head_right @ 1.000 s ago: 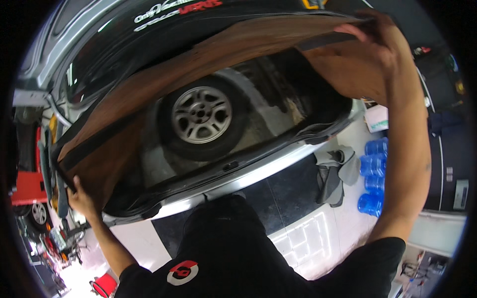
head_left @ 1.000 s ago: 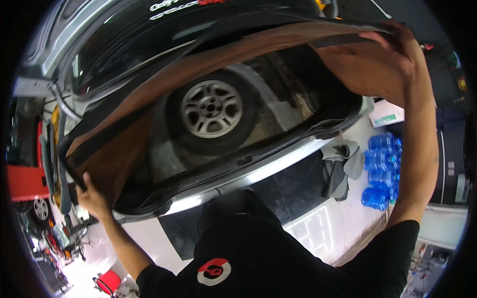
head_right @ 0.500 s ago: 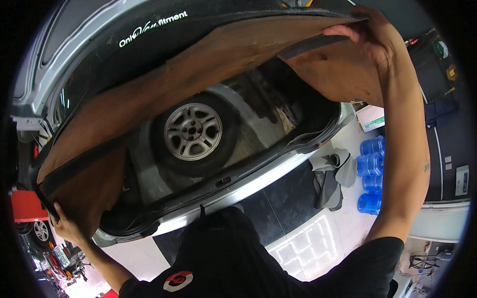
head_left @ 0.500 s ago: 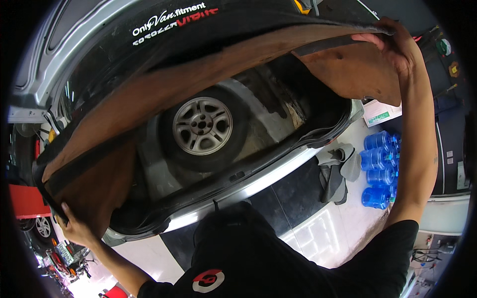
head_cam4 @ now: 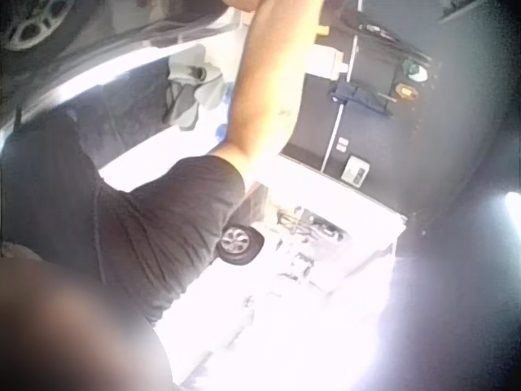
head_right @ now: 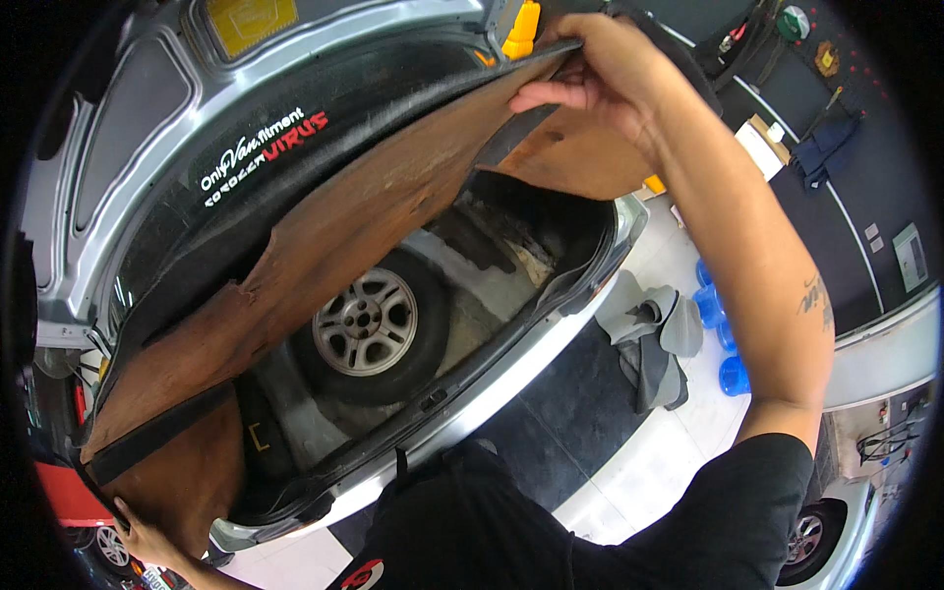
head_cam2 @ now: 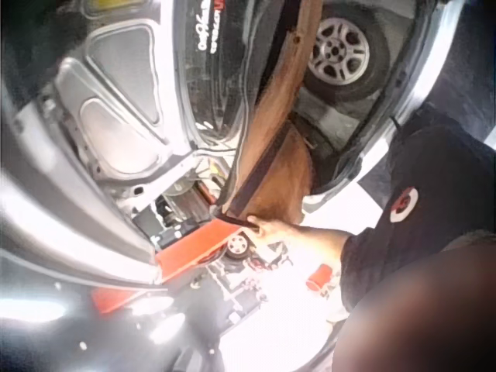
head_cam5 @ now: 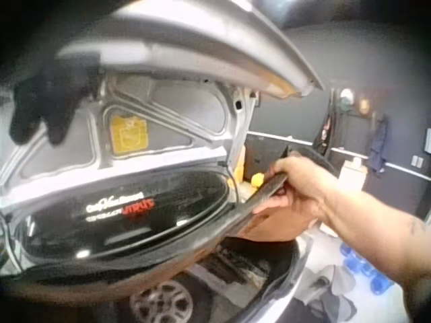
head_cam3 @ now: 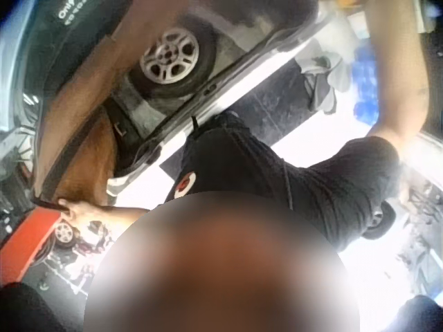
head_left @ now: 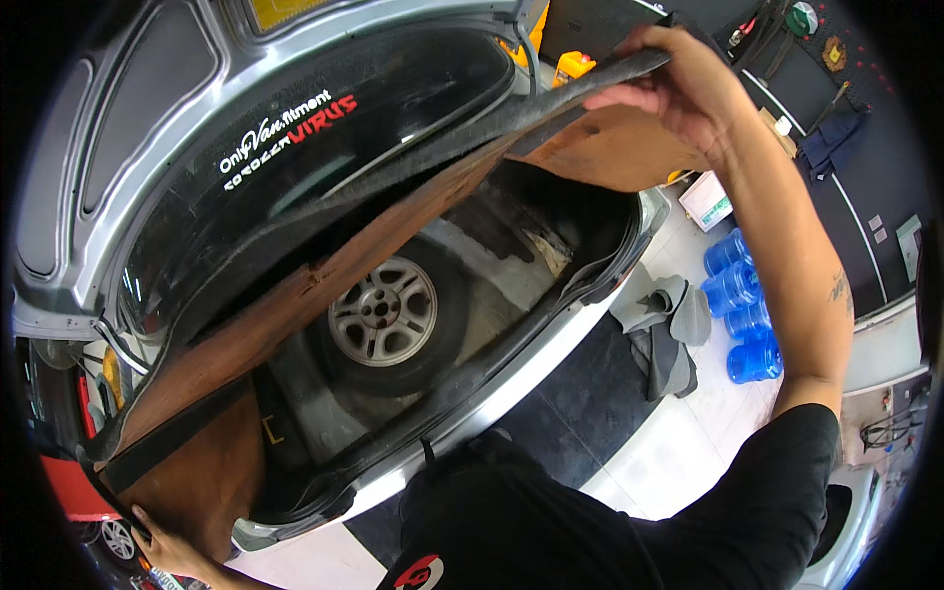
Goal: The person removes a brown trunk cover and a black floor mat from the trunk of a silver car, then removes the spare tire and places it on the floor. The person also moves a partition wall and returns the trunk cover to the trunk.
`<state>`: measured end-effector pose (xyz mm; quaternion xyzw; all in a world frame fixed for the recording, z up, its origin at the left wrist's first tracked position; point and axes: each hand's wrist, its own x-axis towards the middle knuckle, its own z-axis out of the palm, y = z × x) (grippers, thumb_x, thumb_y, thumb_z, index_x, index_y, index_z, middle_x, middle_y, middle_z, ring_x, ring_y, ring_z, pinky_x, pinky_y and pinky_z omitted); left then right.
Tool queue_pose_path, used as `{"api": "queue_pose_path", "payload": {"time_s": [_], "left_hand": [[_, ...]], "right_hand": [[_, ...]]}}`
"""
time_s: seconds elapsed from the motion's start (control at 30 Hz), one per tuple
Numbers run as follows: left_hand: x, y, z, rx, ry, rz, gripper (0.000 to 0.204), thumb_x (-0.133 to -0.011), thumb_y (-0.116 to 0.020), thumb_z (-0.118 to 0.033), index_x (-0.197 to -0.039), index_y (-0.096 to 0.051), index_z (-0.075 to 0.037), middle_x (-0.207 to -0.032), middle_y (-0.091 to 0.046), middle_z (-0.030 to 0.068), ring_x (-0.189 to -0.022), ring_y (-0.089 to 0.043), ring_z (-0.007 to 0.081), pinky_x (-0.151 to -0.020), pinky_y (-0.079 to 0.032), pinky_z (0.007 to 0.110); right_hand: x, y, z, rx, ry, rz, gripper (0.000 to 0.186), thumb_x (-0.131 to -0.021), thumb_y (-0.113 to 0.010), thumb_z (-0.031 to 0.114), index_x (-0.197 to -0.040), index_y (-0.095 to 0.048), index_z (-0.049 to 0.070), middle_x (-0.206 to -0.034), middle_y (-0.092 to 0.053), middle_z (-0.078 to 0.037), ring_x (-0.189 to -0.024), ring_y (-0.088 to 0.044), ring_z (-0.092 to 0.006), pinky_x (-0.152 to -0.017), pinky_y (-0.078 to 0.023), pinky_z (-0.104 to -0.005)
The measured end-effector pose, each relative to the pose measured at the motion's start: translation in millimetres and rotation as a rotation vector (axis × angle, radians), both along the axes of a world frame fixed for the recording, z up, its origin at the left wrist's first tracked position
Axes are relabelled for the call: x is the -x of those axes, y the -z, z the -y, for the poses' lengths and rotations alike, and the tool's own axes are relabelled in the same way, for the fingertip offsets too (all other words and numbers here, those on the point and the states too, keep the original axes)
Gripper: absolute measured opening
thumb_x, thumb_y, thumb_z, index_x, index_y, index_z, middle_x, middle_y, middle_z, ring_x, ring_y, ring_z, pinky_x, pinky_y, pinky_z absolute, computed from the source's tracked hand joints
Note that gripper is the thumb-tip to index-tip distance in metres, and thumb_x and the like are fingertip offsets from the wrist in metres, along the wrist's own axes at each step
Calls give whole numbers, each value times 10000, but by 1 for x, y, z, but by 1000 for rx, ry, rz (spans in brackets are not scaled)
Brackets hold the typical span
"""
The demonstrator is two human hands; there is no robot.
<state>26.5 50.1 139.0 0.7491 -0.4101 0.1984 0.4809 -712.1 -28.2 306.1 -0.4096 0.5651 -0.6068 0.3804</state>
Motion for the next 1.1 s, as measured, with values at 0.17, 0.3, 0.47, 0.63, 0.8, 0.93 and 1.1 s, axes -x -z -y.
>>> {"api": "queue_pose_path", "payload": {"time_s": [0.17, 0.3, 0.47, 0.63, 0.8, 0.93, 1.1], "left_hand": [[-16, 7, -1, -95, -53, 30, 494, -1018, -681, -377, -1268, -699, 48, -1252, -737, 171, -1072, -710, 220, -958, -528, 319], [-27, 23, -5, -12, -5, 52, 560, -1019, -648, -473, -1289, -695, 16, -1261, -732, 156, -1096, -701, 255, -979, -512, 322], [-40, 32, -2, -29, -113, 137, 528, -1021, -667, -417, -1280, -687, 43, -1285, -714, 182, -1139, -684, 281, -1012, -503, 342], [-24, 29, -17, -24, 19, 384, 367, -980, -736, -323, -1258, -608, -120, -1217, -647, 172, -1047, -668, 334, -846, -550, 513], [-7, 24, -14, 14, -1, 109, 428, -996, -703, -345, -1257, -661, -9, -1258, -687, 187, -1094, -670, 301, -951, -514, 404], [-3, 19, -15, -21, -66, 102, 499, -1021, -686, -354, -1288, -673, 67, -1277, -711, 199, -1136, -681, 251, -1018, -495, 339], [10, 18, -12, 42, -52, 93, 438, -1042, -652, -370, -1216, -718, 27, -1197, -750, 167, -1049, -694, 250, -971, -508, 345]], "right_hand": [[-7, -5, 22, -85, 142, -96, 352, -985, -617, 270, -1194, -591, -12, -1068, -670, -250, -952, -764, -373, -843, -670, -340], [-1, -4, 34, -90, 231, -118, 452, -923, -694, 356, -1230, -555, 55, -1059, -664, -182, -867, -769, -261, -685, -617, -273], [-2, 16, 32, 46, 418, -140, 721, -888, -719, 423, -1436, -405, 75, -1171, -614, -215, -807, -732, -245, -705, -583, -293], [74, 0, 16, 329, 445, -980, 911, -858, -732, 616, -1543, -487, 67, -1344, -619, -199, -1121, -633, -268, -921, -541, -392], [155, 10, 29, 176, 591, -1577, 1030, -657, -929, 532, -1480, -546, 47, -1137, -754, -198, -1060, -720, -347, -1054, -490, -419], [169, 18, 44, -38, 198, -1219, 559, -747, -913, 198, -1207, -699, -35, -1034, -780, -164, -975, -747, -243, -910, -570, -356], [144, 12, 39, 0, 188, -1299, 383, -833, -837, 141, -1121, -697, -68, -983, -781, -173, -925, -750, -244, -856, -566, -366]]}}
